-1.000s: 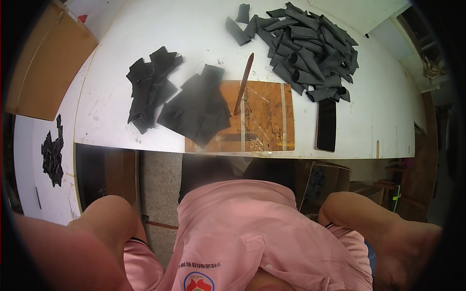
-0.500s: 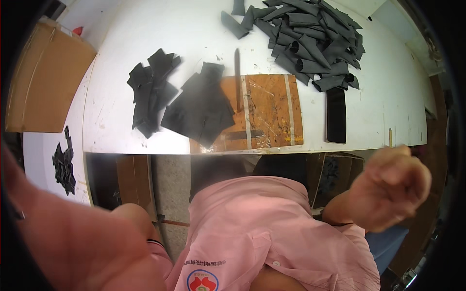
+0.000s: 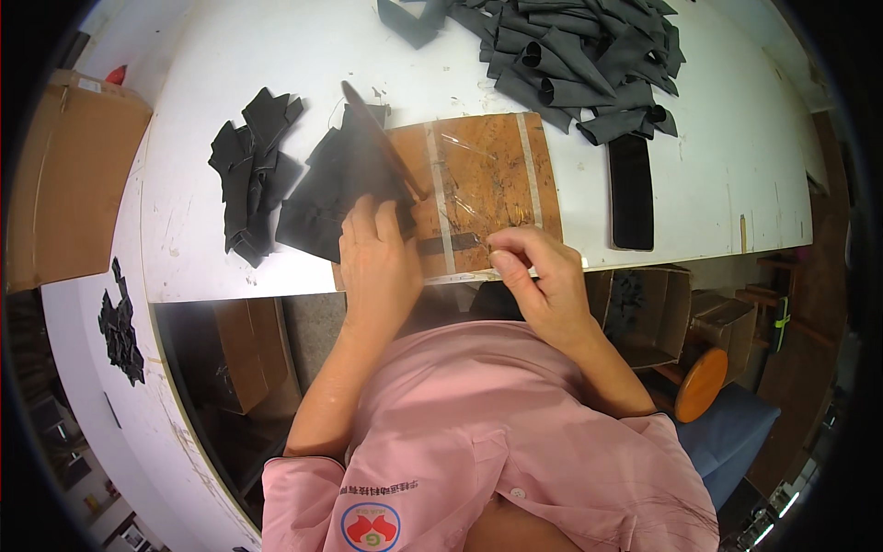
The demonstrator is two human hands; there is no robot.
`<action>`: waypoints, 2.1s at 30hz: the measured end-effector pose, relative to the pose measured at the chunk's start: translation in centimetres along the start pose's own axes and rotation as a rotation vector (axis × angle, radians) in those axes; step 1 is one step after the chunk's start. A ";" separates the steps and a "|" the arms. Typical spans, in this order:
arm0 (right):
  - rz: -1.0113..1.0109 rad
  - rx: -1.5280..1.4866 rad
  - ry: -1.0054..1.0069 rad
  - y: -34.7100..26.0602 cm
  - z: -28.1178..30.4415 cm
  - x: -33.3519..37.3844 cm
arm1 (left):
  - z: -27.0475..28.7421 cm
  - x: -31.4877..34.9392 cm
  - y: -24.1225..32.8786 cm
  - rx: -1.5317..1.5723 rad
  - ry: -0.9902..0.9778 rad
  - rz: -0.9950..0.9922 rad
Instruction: Folding pieces of black synthetic material or fabric in a manufacturing setting.
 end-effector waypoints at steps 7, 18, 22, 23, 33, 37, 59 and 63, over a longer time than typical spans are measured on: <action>-0.050 -0.016 -0.113 1.3 -2.0 -0.4 | -1.6 0.3 -1.1 -0.158 0.014 -0.054; 0.006 0.001 -0.148 1.4 -3.0 -0.6 | -1.6 -0.3 -1.1 -0.198 0.001 -0.188; -0.035 0.004 -0.172 1.7 -3.0 -0.4 | -1.3 -0.6 -0.9 -0.176 -0.064 -0.158; -0.049 0.015 -0.186 1.8 -3.0 -0.4 | -0.8 -0.3 -0.3 -0.170 -0.036 -0.205; -0.028 0.042 -0.190 1.3 -3.3 -0.4 | -1.4 -0.4 -0.7 -0.174 0.019 -0.231; -0.069 0.057 -0.194 1.6 -3.1 -0.3 | -1.3 0.5 -0.2 -0.190 -0.034 -0.277; 0.546 0.129 0.124 -8.3 1.1 -1.9 | 4.5 1.6 -0.9 1.660 -0.244 0.360; 0.300 -0.267 -0.132 -6.7 -0.7 -2.5 | 3.6 2.9 1.8 1.734 -0.417 0.377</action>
Point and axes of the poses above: each hand's wrist, its own x-axis away from the middle knuckle, its own z-axis out of the back of the hand, y = z × x, the point moved 7 cm from there along -x, towards the middle knuckle, and after that the axes turned 3 degrees about -y, right-handed, at the moved point
